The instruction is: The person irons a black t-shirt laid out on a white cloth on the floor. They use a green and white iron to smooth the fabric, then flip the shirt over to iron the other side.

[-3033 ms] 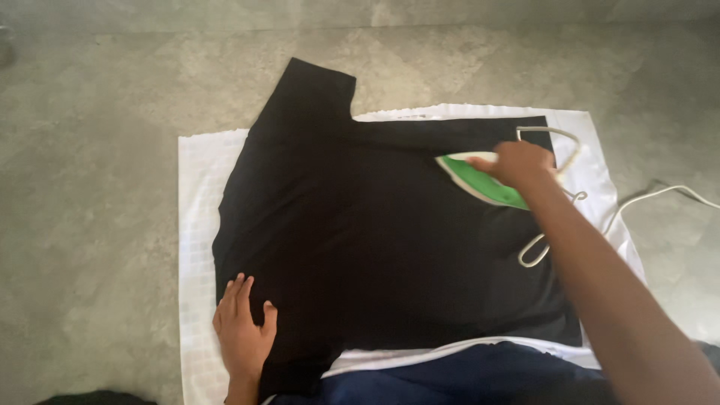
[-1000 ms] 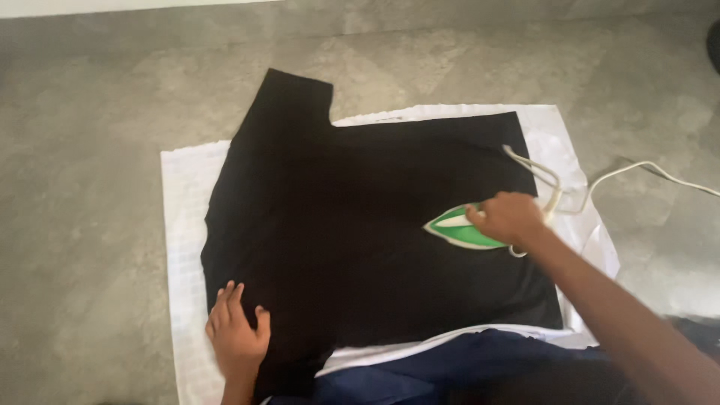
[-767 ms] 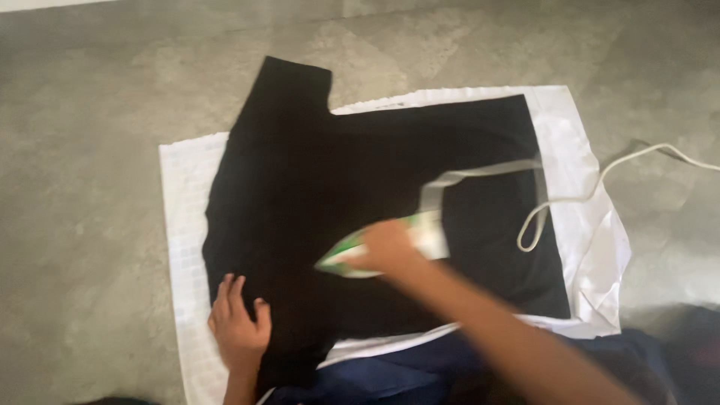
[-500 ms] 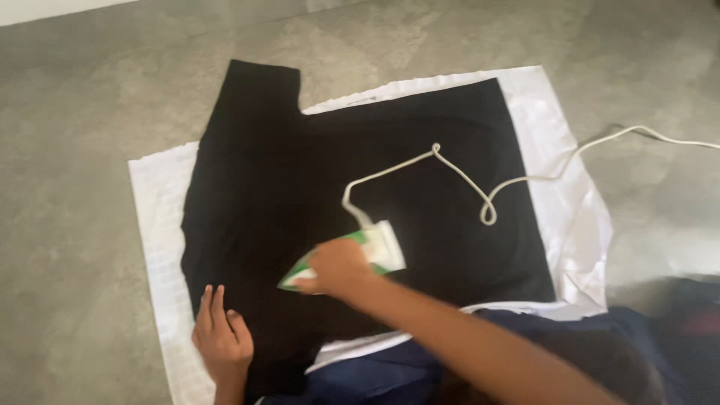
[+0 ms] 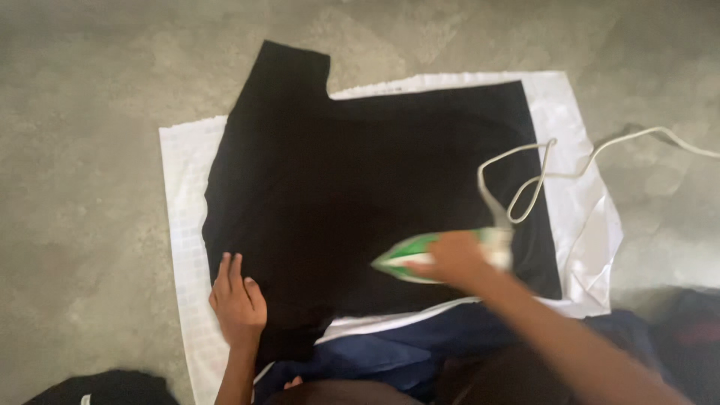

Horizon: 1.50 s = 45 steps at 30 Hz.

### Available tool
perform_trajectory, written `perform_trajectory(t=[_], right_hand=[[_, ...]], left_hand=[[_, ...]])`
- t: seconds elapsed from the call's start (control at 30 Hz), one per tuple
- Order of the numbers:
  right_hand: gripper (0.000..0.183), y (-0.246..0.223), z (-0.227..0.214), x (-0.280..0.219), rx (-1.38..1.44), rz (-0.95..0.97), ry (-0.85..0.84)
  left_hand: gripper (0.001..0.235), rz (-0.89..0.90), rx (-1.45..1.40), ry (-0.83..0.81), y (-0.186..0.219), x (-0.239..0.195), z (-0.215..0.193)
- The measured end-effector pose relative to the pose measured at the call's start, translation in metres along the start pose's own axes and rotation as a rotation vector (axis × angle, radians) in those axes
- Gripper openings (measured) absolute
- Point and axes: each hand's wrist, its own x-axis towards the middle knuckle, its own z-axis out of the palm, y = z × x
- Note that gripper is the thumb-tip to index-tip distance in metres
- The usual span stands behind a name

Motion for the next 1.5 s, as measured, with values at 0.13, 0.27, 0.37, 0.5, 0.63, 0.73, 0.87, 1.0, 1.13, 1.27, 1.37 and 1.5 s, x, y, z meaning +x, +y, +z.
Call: perform_trajectory(t=[0.13,0.27,0.37,0.5,0.63,0.73,0.87,1.0,1.13,1.27,1.37,1.5], right_hand=[[0.087,-0.139,-0.040,0.048,0.116,-0.072,-0.012],[0.072,-0.195,-0.107,0.057,0.296,-0.101,-0.090],[0.064,-0.188,-0.110,0.039,0.275,-0.174,-0.152],[0.091,-0.102,-0.040,0.008,0.176,-0.093,-0.113],[0.090,0.033,-0.017,-0.048,0.060,0.086,-0.145],[0.084,0.088,-0.028,-0.082,-0.012,0.179,-0.206],[0.080,0.069,-0.047,-0.078,-0.038,0.225,-0.319],[0.090,-0.024,-0.015,-0.020,0.053,0.069,-0.153],[0.098,-0.170,-0.082,0.016,0.266,-0.050,-0.263],[0.070,-0.203,-0.103,0.040,0.284,-0.212,-0.144],[0.075,-0.142,-0.103,0.077,0.369,0.026,-0.137],[0.085,0.001,-0.123,0.091,0.358,0.513,-0.082]], left_hand=[[0.050,0.020,-0.094,0.064,-0.007,0.000,-0.005],[0.050,0.214,-0.234,0.153,0.004,0.007,-0.006],[0.051,0.178,-0.303,0.150,0.016,0.009,-0.022],[0.048,0.186,-0.243,0.142,0.019,0.013,-0.024],[0.052,0.141,-0.155,0.121,0.003,0.008,-0.011],[0.049,0.148,-0.110,0.099,-0.004,0.006,-0.008],[0.046,0.120,-0.117,0.091,-0.002,0.000,-0.011],[0.047,0.074,-0.139,0.075,-0.004,-0.004,-0.006],[0.048,0.078,-0.217,0.071,-0.003,0.002,-0.011],[0.050,0.220,-0.262,0.153,0.000,0.008,-0.012],[0.044,0.292,-0.268,0.197,-0.002,0.014,-0.007],[0.045,0.241,-0.164,0.162,-0.016,0.006,0.002]])
